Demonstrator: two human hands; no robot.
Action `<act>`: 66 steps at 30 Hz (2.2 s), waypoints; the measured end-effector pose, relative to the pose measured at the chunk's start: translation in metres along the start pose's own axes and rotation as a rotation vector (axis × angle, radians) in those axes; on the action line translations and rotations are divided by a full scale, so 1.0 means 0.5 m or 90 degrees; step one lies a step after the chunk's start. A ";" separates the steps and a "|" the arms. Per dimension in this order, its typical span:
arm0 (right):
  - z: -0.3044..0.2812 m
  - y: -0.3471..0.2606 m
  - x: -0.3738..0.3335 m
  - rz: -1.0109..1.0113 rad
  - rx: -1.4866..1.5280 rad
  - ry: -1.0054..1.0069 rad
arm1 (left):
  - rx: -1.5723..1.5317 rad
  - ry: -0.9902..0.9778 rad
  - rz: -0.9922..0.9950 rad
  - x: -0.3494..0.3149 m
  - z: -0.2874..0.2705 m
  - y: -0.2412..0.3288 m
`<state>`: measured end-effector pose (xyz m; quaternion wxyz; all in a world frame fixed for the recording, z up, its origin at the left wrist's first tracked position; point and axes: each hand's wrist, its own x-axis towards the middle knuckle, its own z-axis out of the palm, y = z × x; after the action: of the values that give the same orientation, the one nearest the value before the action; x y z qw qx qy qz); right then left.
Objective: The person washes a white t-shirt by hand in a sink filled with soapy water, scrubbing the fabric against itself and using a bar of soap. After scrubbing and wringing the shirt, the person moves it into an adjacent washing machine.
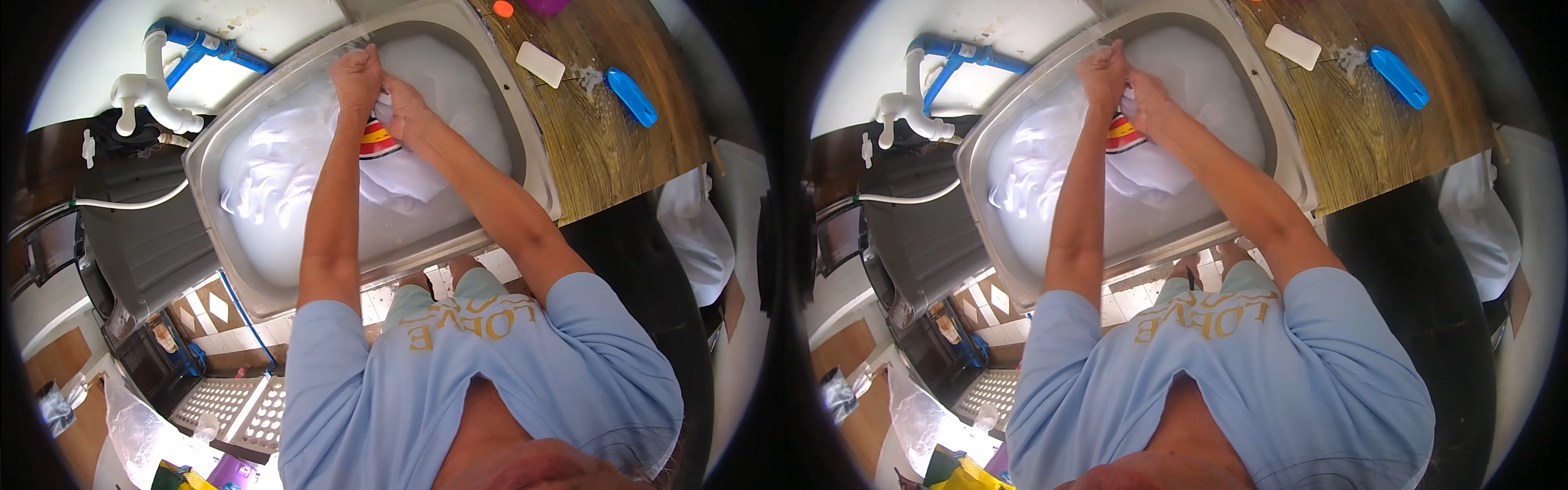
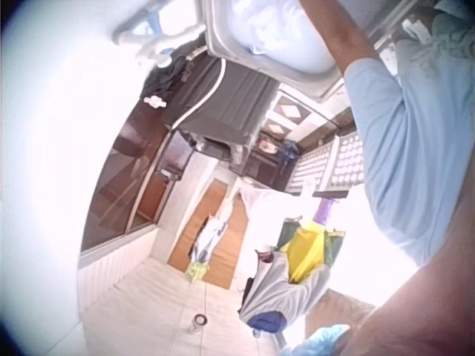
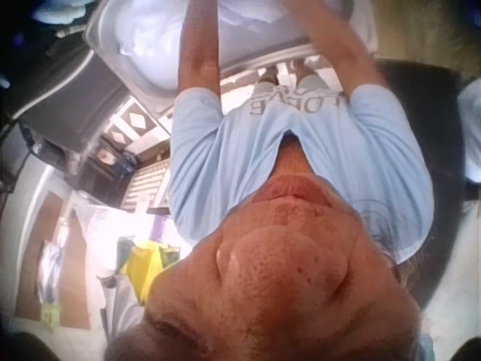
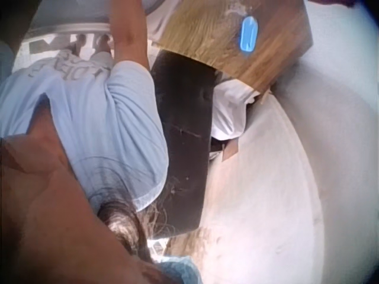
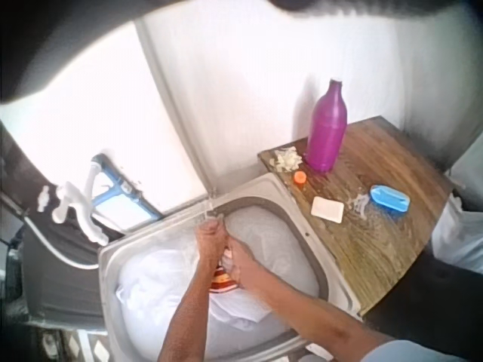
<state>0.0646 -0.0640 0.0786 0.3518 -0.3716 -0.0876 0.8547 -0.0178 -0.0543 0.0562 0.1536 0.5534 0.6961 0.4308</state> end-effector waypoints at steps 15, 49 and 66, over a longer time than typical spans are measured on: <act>-0.107 0.023 0.077 -0.122 -0.068 -0.240 | -0.092 0.168 0.195 0.004 0.024 -0.021; 0.188 -0.009 0.118 -0.061 -0.491 -0.638 | -0.659 0.345 -0.191 -0.245 -0.430 -0.118; 0.243 -0.063 0.028 -0.149 -0.778 -0.526 | -0.766 0.315 -0.219 -0.220 -0.451 -0.128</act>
<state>-0.0099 -0.0180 0.1695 0.1097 -0.1380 -0.7111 0.6806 -0.1769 -0.2517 0.1090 0.3374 0.1377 0.4277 0.8272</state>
